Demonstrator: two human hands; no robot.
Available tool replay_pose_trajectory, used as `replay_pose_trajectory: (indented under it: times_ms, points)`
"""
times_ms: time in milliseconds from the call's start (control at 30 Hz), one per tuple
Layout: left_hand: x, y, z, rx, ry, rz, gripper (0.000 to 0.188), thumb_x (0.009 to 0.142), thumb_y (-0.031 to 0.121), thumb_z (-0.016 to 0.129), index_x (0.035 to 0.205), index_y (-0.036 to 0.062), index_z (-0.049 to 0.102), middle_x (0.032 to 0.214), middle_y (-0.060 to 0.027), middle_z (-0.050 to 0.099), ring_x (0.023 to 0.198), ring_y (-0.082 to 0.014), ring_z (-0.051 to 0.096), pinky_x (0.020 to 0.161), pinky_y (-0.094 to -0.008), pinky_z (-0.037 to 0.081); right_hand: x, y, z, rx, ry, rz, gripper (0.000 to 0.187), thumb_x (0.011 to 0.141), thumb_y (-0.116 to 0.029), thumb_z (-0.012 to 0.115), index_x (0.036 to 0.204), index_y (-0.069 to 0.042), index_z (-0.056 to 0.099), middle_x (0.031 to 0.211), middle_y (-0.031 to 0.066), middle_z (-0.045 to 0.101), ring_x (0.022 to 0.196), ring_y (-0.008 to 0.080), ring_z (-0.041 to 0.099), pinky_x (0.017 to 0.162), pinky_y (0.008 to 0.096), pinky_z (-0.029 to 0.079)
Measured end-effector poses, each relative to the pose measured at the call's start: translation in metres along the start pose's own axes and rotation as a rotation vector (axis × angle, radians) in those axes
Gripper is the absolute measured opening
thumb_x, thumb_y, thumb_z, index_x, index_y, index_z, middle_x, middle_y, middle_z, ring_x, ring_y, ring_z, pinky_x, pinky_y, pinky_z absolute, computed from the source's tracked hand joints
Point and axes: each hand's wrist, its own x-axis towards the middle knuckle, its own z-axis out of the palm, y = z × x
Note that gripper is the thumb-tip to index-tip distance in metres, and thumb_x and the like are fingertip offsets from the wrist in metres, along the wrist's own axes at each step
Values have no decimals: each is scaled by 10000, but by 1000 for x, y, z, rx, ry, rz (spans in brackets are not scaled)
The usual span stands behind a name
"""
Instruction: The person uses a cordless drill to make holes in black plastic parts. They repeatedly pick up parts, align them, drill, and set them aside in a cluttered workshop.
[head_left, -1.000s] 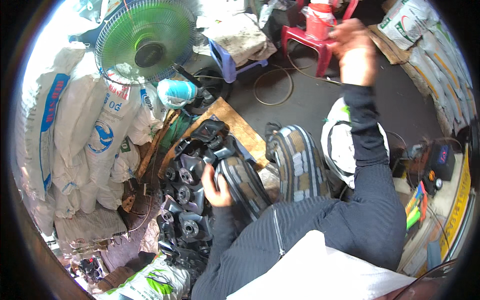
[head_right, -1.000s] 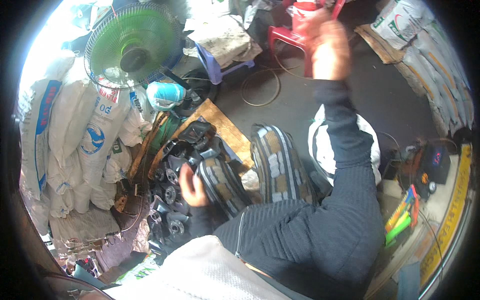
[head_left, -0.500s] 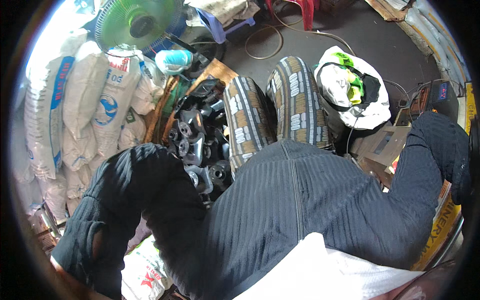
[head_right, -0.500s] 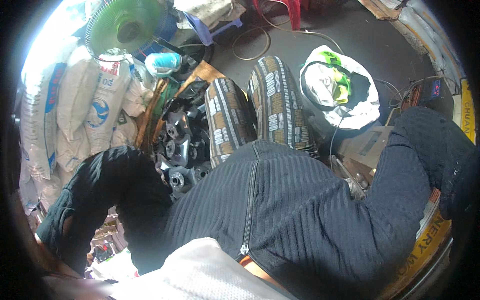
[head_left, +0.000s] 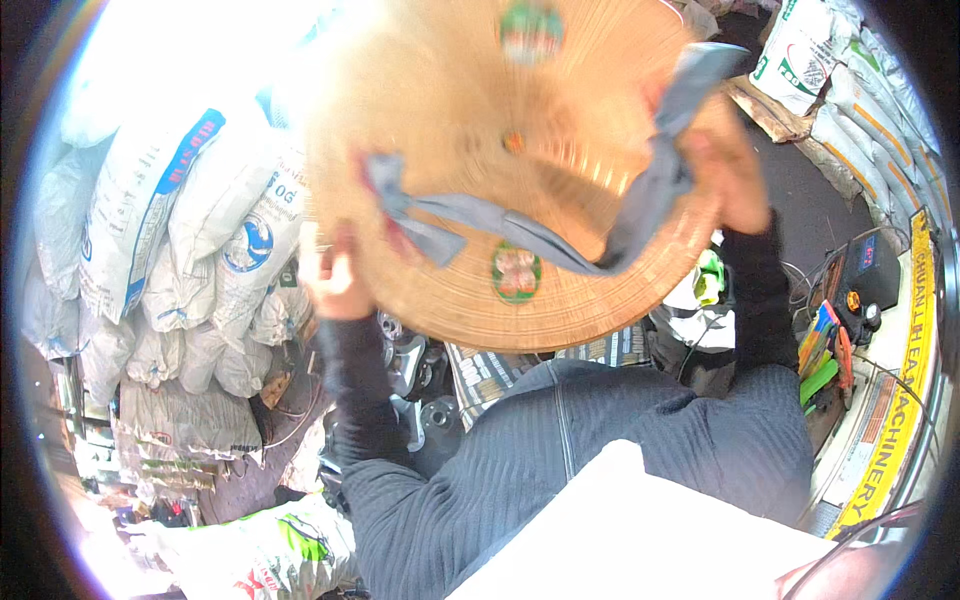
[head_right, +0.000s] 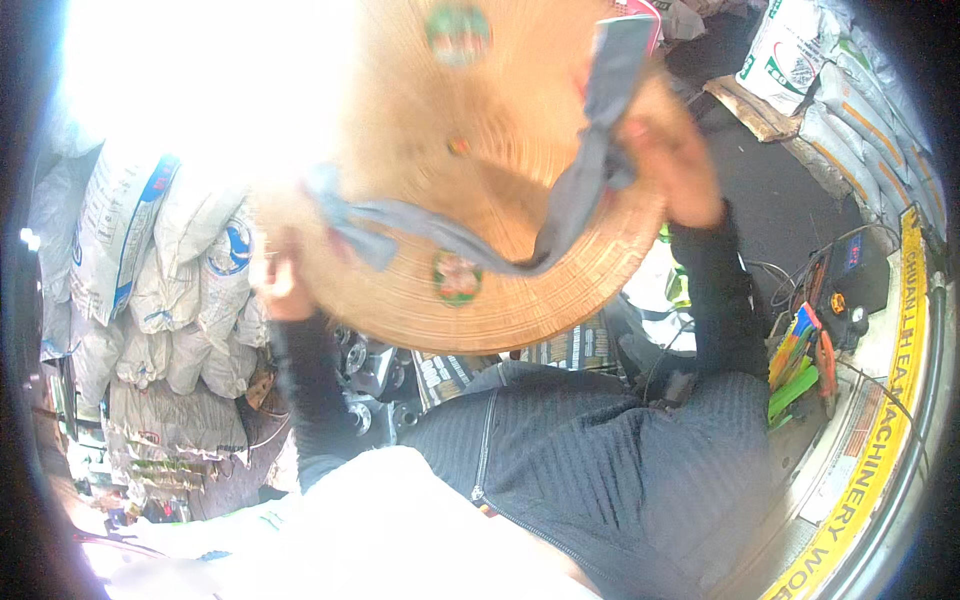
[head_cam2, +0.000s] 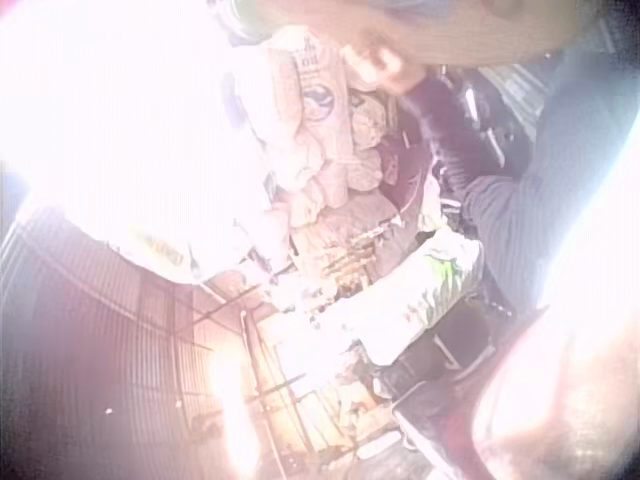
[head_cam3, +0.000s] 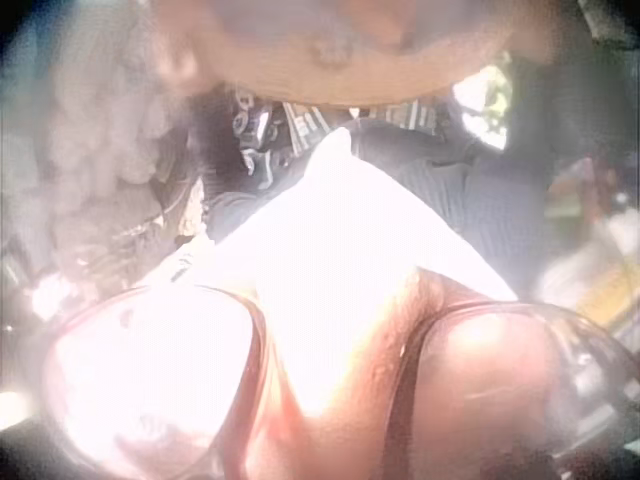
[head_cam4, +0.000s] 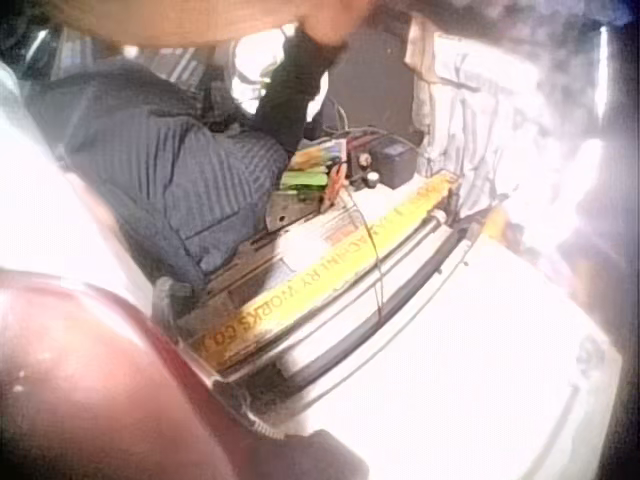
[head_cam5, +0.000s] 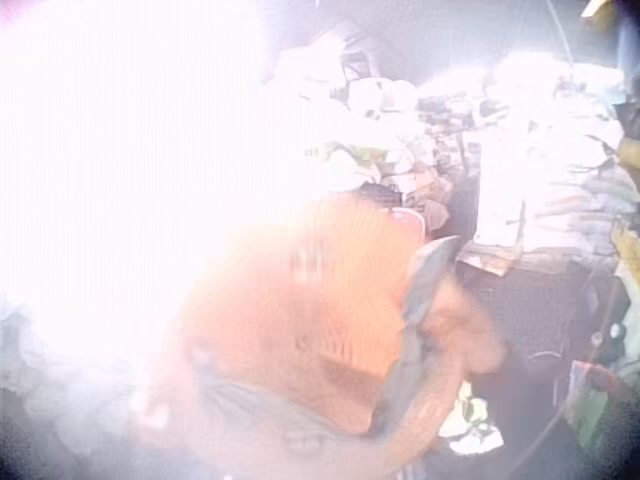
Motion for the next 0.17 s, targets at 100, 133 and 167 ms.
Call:
replay_pose_trajectory:
  times_ms: [100,133,167]
  points:
    - [-65,-59,39,-280,-86,-378,374,856,71,516,1210,-36,459,1132,-108,555,992,-169,539,871,-292,421,-12,42,29,-721,-78,257,836,766,-212,692,1375,30,173,1344,225,361,1263,273,349,1037,341,272]
    - [-90,-82,46,-299,-98,-445,367,856,54,520,1212,-16,463,1128,-105,558,1030,-175,527,892,-298,407,-15,35,25,-474,-33,118,884,757,-251,699,1389,3,135,1376,228,299,1275,295,322,1031,387,277]
    - [-109,-110,47,-188,-169,-431,396,846,78,541,1221,-14,454,1126,-119,563,1026,-190,538,888,-304,413,-17,23,21,-256,16,52,933,747,-289,706,1402,-24,97,1408,230,237,1288,317,296,1026,432,282]
